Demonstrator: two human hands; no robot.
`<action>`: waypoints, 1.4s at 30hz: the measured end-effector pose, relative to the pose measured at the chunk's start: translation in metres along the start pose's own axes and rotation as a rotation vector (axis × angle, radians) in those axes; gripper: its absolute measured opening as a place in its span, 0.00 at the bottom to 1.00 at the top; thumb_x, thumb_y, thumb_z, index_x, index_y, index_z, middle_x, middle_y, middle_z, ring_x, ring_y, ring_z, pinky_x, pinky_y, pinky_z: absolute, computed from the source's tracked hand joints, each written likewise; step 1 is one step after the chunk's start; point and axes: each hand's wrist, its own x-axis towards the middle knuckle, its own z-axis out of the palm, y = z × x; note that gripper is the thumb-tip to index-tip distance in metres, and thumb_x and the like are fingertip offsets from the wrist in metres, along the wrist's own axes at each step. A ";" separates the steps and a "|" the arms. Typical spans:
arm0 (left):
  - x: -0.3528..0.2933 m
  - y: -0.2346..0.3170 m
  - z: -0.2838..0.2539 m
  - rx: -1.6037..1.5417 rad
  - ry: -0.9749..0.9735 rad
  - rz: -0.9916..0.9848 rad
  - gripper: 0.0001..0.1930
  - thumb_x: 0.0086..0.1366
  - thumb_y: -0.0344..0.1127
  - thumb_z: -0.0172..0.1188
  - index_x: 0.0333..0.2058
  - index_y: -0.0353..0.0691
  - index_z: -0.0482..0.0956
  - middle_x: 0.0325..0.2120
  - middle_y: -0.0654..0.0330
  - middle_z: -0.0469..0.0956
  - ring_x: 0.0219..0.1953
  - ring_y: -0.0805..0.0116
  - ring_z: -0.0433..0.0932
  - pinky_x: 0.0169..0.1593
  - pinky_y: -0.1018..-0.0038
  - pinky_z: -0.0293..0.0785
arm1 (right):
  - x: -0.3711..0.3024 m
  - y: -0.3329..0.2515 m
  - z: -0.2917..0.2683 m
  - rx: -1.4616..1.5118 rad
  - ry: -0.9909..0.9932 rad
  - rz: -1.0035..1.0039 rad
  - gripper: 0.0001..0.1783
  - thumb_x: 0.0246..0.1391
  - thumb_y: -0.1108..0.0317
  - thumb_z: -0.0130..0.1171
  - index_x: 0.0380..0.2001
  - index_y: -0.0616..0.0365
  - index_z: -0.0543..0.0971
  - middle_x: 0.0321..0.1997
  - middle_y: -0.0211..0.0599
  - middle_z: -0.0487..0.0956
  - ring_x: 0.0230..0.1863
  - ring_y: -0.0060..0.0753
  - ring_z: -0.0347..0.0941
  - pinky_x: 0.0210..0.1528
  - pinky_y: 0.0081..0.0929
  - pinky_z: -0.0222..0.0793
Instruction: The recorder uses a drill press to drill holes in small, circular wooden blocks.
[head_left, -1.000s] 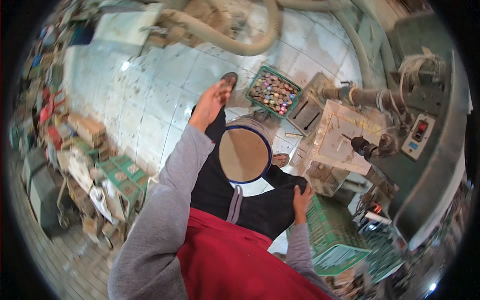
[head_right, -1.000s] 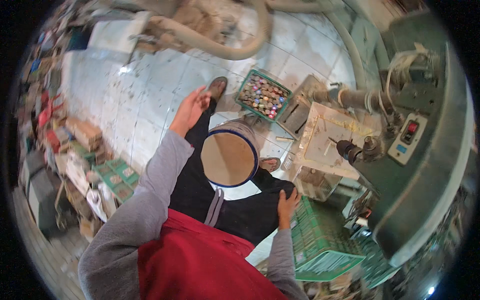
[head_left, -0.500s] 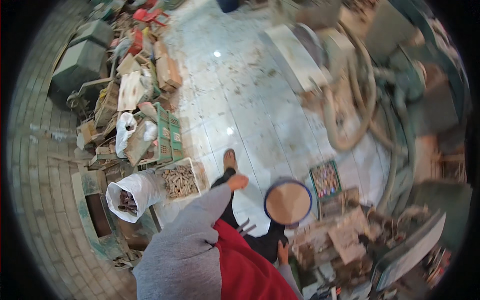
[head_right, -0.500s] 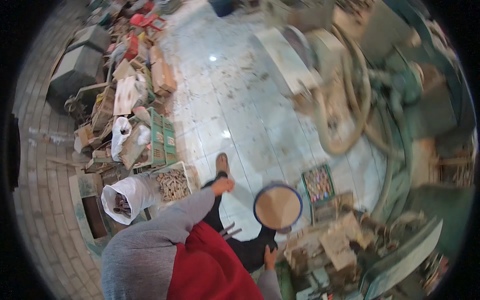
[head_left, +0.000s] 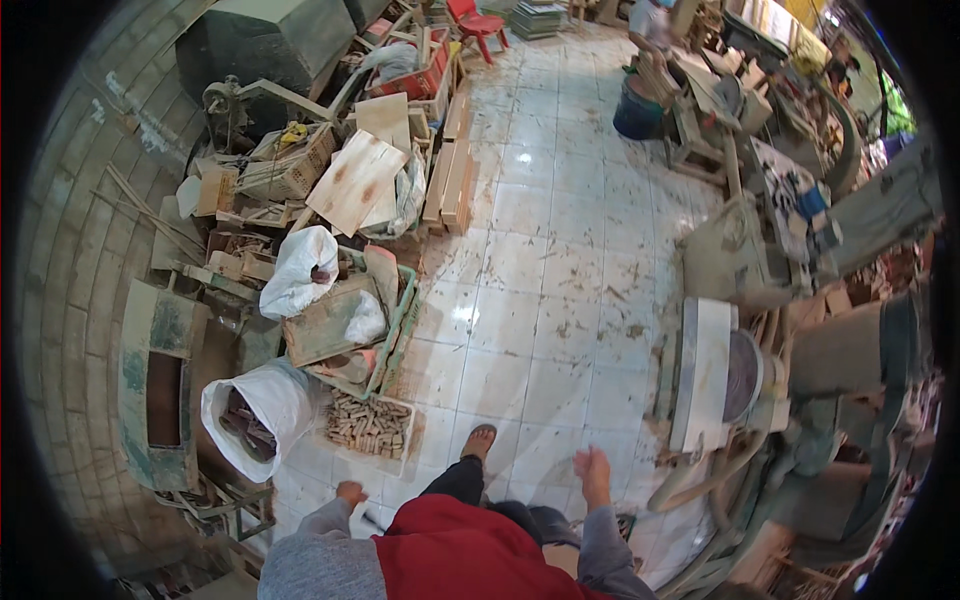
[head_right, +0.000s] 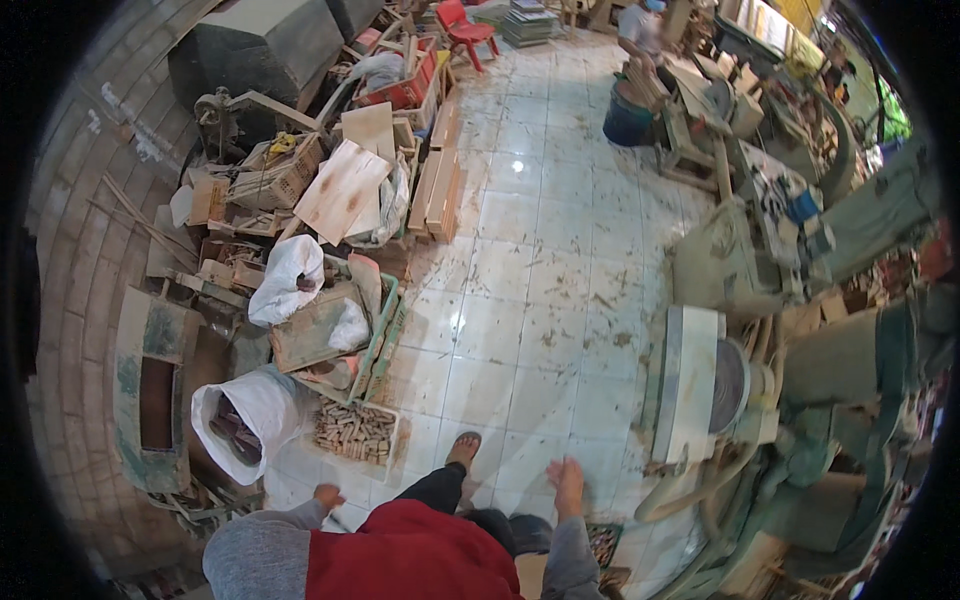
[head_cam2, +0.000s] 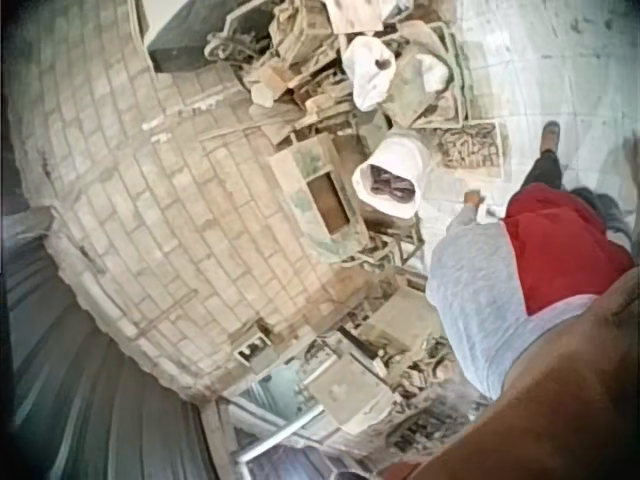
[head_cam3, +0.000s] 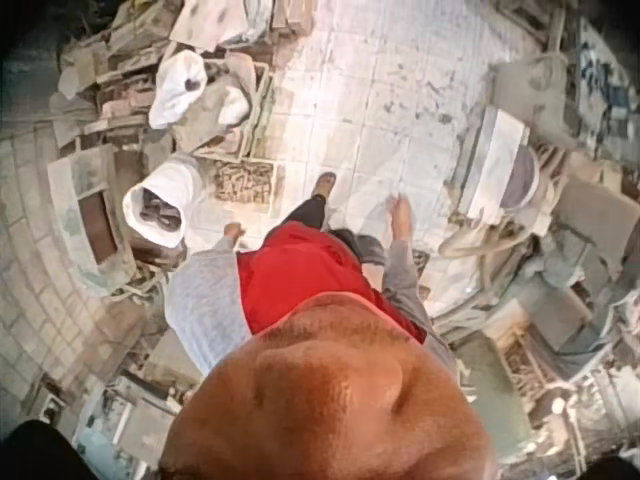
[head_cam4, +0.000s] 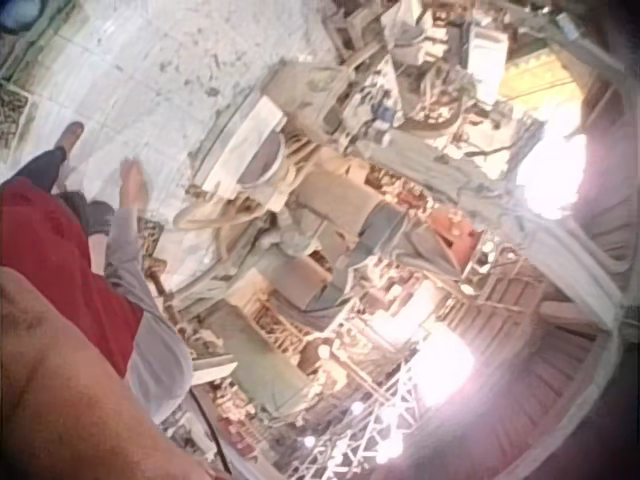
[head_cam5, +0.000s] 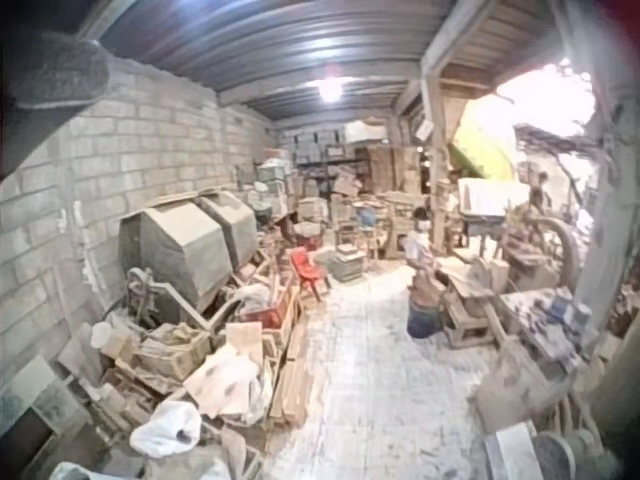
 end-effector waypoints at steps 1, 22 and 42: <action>-0.007 -0.003 0.003 0.015 -0.136 -0.039 0.19 0.51 0.52 0.67 0.33 0.43 0.84 0.38 0.52 0.83 0.42 0.52 0.81 0.43 0.57 0.76 | 0.009 -0.062 0.037 -0.069 0.007 -0.076 0.23 0.64 0.51 0.50 0.53 0.56 0.72 0.44 0.41 0.80 0.40 0.34 0.78 0.40 0.32 0.71; 0.368 0.316 -0.627 -0.892 0.417 0.042 0.15 0.62 0.46 0.63 0.42 0.45 0.83 0.39 0.49 0.82 0.41 0.52 0.82 0.45 0.65 0.78 | 0.446 -0.528 0.139 0.444 0.094 0.242 0.14 0.57 0.54 0.51 0.23 0.48 0.70 0.31 0.23 0.76 0.41 0.35 0.71 0.44 0.37 0.63; 0.634 0.292 -1.062 -1.187 0.256 -0.523 0.21 0.62 0.52 0.54 0.48 0.48 0.80 0.45 0.52 0.82 0.44 0.56 0.82 0.49 0.59 0.73 | 0.910 -0.949 0.808 -0.222 -0.377 0.280 0.16 0.59 0.48 0.51 0.27 0.47 0.71 0.29 0.31 0.78 0.43 0.38 0.73 0.51 0.42 0.62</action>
